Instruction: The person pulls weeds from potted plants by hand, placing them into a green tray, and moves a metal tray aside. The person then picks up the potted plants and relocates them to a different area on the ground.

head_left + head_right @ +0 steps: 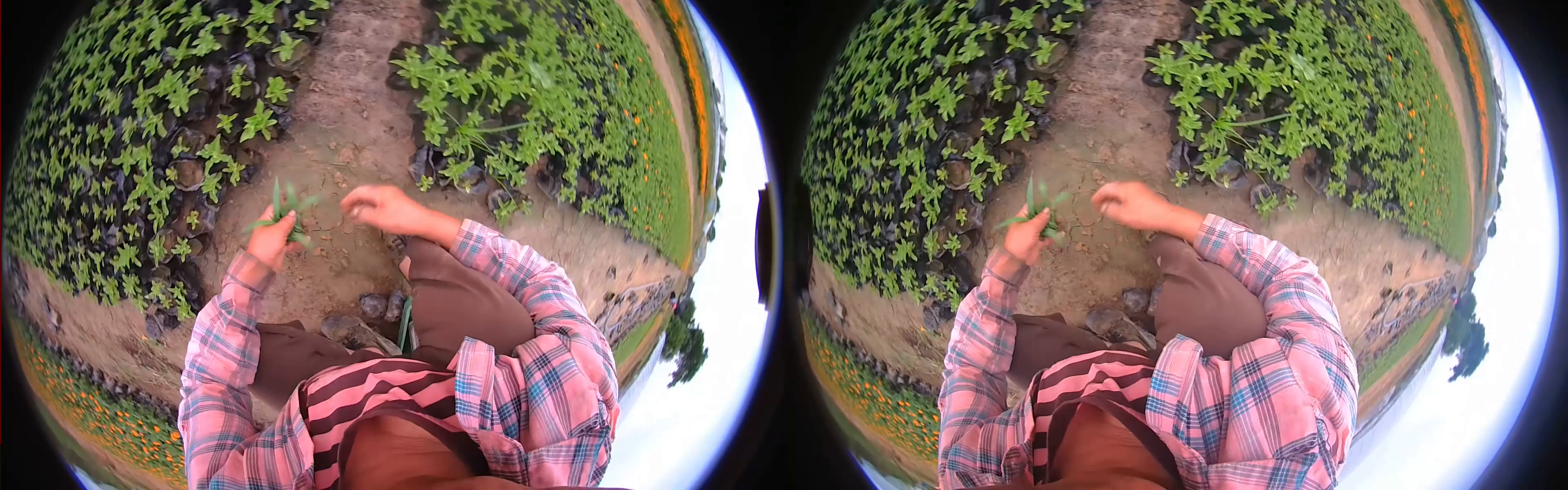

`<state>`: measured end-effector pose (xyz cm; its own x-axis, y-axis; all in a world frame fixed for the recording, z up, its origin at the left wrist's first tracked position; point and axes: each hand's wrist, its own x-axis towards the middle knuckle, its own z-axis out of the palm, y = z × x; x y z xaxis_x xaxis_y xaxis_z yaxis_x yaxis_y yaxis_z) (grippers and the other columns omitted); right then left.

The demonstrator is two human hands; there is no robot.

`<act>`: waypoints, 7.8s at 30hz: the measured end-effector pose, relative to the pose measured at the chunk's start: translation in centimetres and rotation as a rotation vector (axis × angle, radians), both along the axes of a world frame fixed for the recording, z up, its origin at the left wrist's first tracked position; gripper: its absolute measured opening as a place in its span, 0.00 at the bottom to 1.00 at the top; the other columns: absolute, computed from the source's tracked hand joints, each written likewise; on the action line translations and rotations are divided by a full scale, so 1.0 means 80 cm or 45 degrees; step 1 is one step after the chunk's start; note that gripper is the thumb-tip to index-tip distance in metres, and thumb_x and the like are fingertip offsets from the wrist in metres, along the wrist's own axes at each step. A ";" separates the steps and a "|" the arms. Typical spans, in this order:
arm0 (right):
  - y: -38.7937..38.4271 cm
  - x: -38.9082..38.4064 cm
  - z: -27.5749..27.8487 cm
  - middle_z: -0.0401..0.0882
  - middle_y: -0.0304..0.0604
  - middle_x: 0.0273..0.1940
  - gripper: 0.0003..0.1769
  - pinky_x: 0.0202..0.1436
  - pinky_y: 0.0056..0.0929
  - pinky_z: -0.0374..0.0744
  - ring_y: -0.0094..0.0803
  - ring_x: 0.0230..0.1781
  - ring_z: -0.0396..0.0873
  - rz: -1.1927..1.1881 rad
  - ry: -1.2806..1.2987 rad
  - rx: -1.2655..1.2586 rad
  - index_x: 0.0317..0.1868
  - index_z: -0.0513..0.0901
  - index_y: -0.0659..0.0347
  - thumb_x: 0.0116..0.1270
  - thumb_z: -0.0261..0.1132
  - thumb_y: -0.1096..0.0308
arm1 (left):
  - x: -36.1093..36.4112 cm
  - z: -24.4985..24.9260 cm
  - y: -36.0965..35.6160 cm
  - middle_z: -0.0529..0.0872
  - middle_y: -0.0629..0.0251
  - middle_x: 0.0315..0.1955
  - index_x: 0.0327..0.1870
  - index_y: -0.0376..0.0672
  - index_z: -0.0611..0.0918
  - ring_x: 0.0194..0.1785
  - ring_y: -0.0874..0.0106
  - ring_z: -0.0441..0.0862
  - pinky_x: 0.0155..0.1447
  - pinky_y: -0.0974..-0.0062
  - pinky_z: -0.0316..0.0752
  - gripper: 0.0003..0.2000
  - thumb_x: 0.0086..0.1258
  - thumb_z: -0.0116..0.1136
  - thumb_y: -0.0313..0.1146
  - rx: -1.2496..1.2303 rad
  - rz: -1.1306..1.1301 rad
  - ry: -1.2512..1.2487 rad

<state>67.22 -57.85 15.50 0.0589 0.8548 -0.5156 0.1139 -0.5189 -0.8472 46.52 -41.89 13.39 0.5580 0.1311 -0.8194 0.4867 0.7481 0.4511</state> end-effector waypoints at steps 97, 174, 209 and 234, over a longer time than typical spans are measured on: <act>-0.288 0.183 -0.187 0.82 0.55 0.28 0.15 0.33 0.40 0.77 0.46 0.28 0.81 -1.519 -1.235 -0.707 0.32 0.82 0.68 0.58 0.67 0.61 | 0.006 -0.051 0.001 0.78 0.61 0.42 0.48 0.34 0.73 0.44 0.72 0.76 0.48 0.75 0.72 0.18 0.59 0.66 0.25 1.039 0.459 0.278; 0.185 -0.229 0.013 0.76 0.53 0.29 0.08 0.35 0.41 0.75 0.51 0.31 0.76 1.369 -0.607 0.651 0.31 0.74 0.64 0.53 0.66 0.75 | -0.505 0.073 -0.460 0.79 0.46 0.46 0.52 0.41 0.76 0.52 0.51 0.77 0.54 0.58 0.73 0.30 0.52 0.68 0.51 0.443 0.384 1.764; 0.115 -0.202 -0.113 0.75 0.39 0.25 0.12 0.18 0.24 0.78 0.25 0.17 0.75 -0.432 -0.623 -0.005 0.43 0.74 0.65 0.64 0.64 0.68 | -0.385 -0.090 -0.093 0.75 0.52 0.52 0.52 0.40 0.69 0.56 0.53 0.74 0.56 0.61 0.76 0.40 0.39 0.79 0.50 0.616 0.145 1.647; -0.014 0.014 -0.094 0.74 0.62 0.47 0.27 0.50 0.46 0.76 0.60 0.44 0.77 -1.049 -1.517 -0.471 0.52 0.70 0.67 0.53 0.66 0.68 | -0.388 -0.099 -0.083 0.78 0.47 0.52 0.54 0.34 0.69 0.53 0.52 0.79 0.54 0.59 0.78 0.44 0.41 0.77 0.53 0.516 -0.047 1.570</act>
<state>68.38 -58.94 8.02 0.9781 0.2082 0.0066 0.2017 -0.9388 -0.2793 15.49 -48.55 5.43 -0.5223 0.4896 -0.6983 0.7576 0.6423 -0.1163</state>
